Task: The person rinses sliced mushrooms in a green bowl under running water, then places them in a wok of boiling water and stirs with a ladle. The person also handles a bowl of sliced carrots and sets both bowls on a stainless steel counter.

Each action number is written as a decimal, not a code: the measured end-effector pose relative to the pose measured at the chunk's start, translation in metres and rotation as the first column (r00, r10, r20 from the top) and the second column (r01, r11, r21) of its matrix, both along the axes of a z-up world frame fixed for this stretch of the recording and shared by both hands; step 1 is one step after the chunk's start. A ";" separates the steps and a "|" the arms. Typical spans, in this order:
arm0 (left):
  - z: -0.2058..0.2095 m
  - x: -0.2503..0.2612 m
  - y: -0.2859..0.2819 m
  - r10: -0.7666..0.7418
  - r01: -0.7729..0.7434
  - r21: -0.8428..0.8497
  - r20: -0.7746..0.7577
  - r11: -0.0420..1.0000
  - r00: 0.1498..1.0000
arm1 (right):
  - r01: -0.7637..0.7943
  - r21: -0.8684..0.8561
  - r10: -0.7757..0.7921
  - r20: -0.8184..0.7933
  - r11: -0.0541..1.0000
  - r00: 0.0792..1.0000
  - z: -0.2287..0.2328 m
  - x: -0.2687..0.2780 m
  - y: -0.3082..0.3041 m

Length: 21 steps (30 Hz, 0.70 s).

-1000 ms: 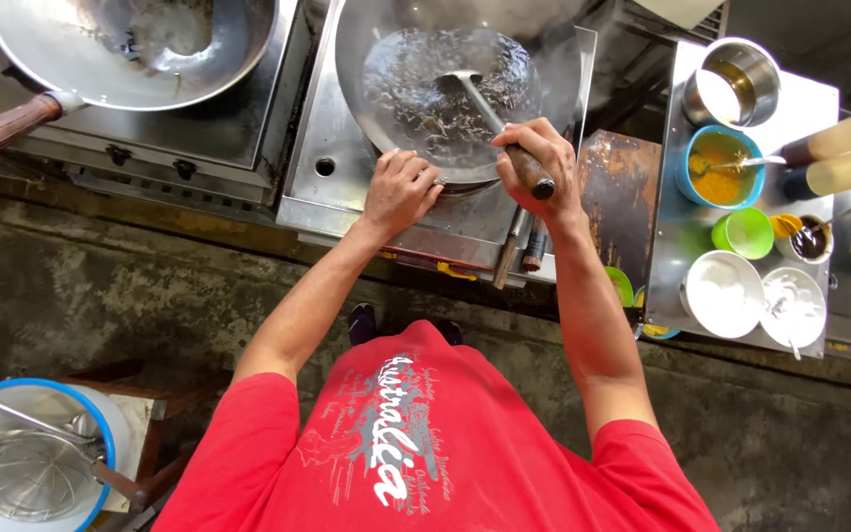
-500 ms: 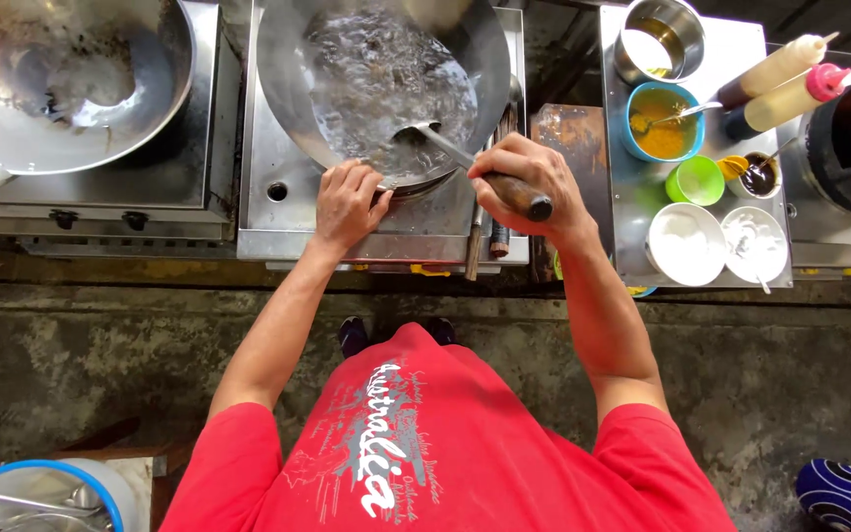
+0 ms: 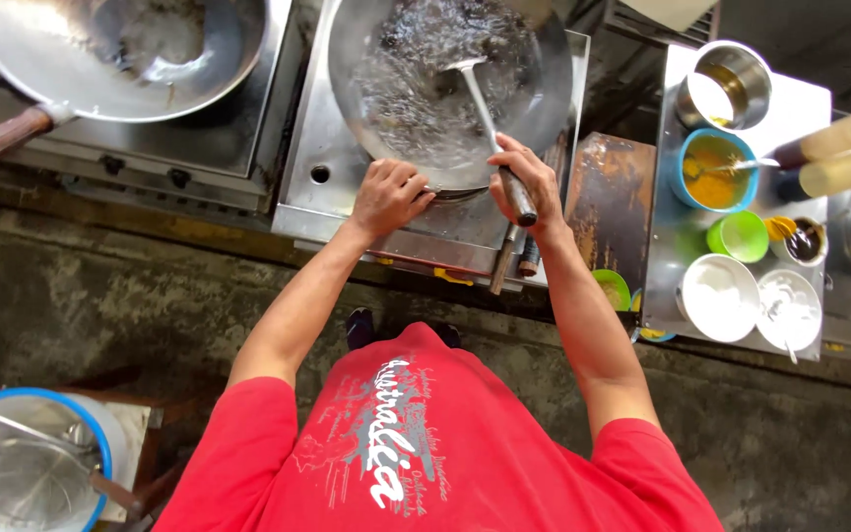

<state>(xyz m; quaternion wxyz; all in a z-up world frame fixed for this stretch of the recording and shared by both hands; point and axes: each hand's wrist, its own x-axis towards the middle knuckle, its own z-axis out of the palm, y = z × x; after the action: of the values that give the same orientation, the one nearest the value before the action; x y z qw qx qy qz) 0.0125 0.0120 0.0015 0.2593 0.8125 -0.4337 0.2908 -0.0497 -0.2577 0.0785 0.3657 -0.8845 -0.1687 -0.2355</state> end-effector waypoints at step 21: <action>0.005 0.004 -0.005 0.013 -0.010 0.068 -0.035 0.998 0.999 | -0.023 0.178 0.061 -0.213 0.984 0.975 0.059 -0.025 0.014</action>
<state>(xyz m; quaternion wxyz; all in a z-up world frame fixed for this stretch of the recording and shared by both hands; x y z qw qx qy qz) 0.0162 0.0065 0.0061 0.2377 0.8282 -0.4339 0.2631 -0.0751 -0.2439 0.1375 0.4630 -0.8657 -0.1249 -0.1433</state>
